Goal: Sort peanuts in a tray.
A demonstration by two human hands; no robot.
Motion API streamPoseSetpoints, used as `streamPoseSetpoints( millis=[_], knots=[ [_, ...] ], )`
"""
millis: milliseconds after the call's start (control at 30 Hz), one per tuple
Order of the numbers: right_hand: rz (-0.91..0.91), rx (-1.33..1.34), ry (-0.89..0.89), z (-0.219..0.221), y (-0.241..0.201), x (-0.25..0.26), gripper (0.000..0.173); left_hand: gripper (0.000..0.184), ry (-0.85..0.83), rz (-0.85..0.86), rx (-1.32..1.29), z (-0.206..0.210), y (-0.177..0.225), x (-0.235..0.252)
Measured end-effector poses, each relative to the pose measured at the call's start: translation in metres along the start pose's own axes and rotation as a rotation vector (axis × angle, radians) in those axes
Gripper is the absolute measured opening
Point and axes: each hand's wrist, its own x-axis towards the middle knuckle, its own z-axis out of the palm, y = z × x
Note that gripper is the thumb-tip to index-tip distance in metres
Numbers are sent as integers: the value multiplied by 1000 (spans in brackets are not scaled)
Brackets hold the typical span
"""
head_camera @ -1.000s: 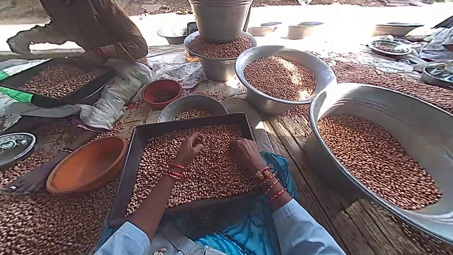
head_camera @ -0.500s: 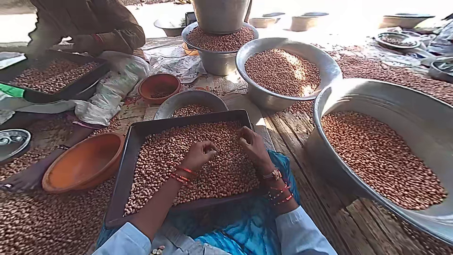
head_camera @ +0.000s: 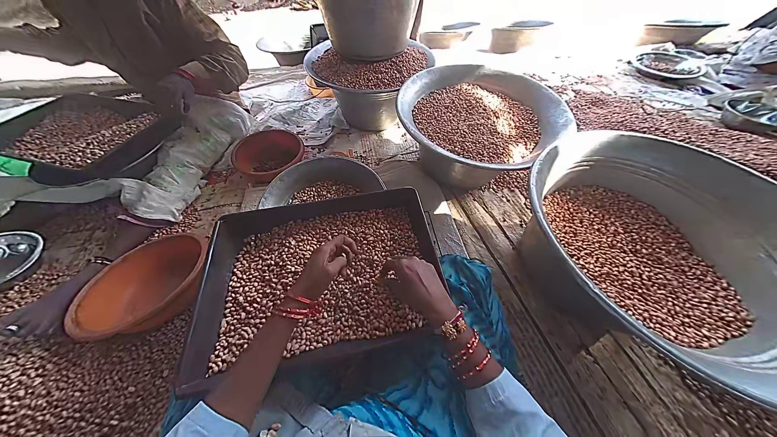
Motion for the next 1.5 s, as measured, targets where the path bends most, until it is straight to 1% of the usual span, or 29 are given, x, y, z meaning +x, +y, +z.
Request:
streamPoseSetpoints(
  millis=[33, 100, 167, 233, 333, 533, 600, 667, 767, 800, 833, 867, 900, 933, 967, 1000, 1033, 1067, 1100, 1167, 1267, 1333, 1400, 1433, 1500],
  knots=[
    [-7, -1, 4, 1, 1, -1, 25, 30, -40, -5, 28, 0, 1, -5],
    [-20, -6, 12, 2, 4, 0, 25, 24, -119, 12, 228, 8, 4, -15],
    [-36, -18, 10, 3, 5, 0, 25, 21, -96, 94, 443, 25, 5, -24],
    [-42, -30, 3, 2, 5, -2, 24, 23, -83, 116, 593, 39, 4, -28],
    [-27, -41, -15, 2, 2, -5, 25, 25, -92, 74, 687, 48, 3, -28],
    [-37, 3, -45, 10, 5, -8, 28, 29, -202, -82, 760, 45, 11, -27],
    [-36, 8, -56, 11, 3, -8, 27, 29, -206, -93, 757, 44, 8, -28],
    [-33, 1, -67, 11, 1, -6, 26, 27, -183, -97, 698, 39, 7, -30],
    [-22, -16, -83, 9, -3, -5, 26, 25, -93, -105, 574, 19, 6, -34],
    [-22, -12, -87, 7, -5, -6, 26, 23, -88, -99, 516, 10, 7, -37],
    [-40, 7, -87, 4, -7, -9, 26, 21, -123, -87, 428, -1, 8, -43],
    [-92, 49, -85, 1, -8, -15, 25, 17, -204, -56, 287, -14, 7, -51],
    [-191, 133, -83, -4, -9, -23, 22, 14, -328, -8, 92, -26, 6, -60],
    [-320, 260, -107, -10, -11, -31, 20, 14, -459, 44, -111, -35, 4, -68],
    [-436, 392, -159, -15, -14, -39, 17, 15, -536, 80, -253, -40, 4, -75],
    [-512, 487, -204, -19, -17, -45, 16, 14, -518, 101, -288, -42, 6, -81],
    [-541, 501, -207, -20, -19, -50, 15, 11, -420, 102, -210, -40, 8, -85],
    [-526, 430, -185, -20, -22, -53, 15, 9, -317, 94, -38, -36, 9, -87],
    [-481, 323, -166, -19, -23, -55, 16, 9, -260, 84, 168, -31, 7, -86],
    [-375, 129, -184, -13, -26, -54, 18, 13, -257, 52, 462, -17, -1, -82],
    [-301, -18, -243, -5, -28, -52, 20, 20, -313, -61, 706, 6, -4, -78],
    [-260, -81, -266, 0, -31, -50, 20, 21, -341, -99, 733, 13, -8, -75],
    [-233, -114, -266, 6, -34, -48, 20, 20, -350, -93, 674, 12, -12, -73],
    [-225, -122, -263, 8, -35, -47, 20, 19, -333, -93, 609, 8, -13, -73],
    [-222, -128, -259, 9, -37, -45, 20, 18, -219, -84, 397, -2, -17, -74]
  ],
)
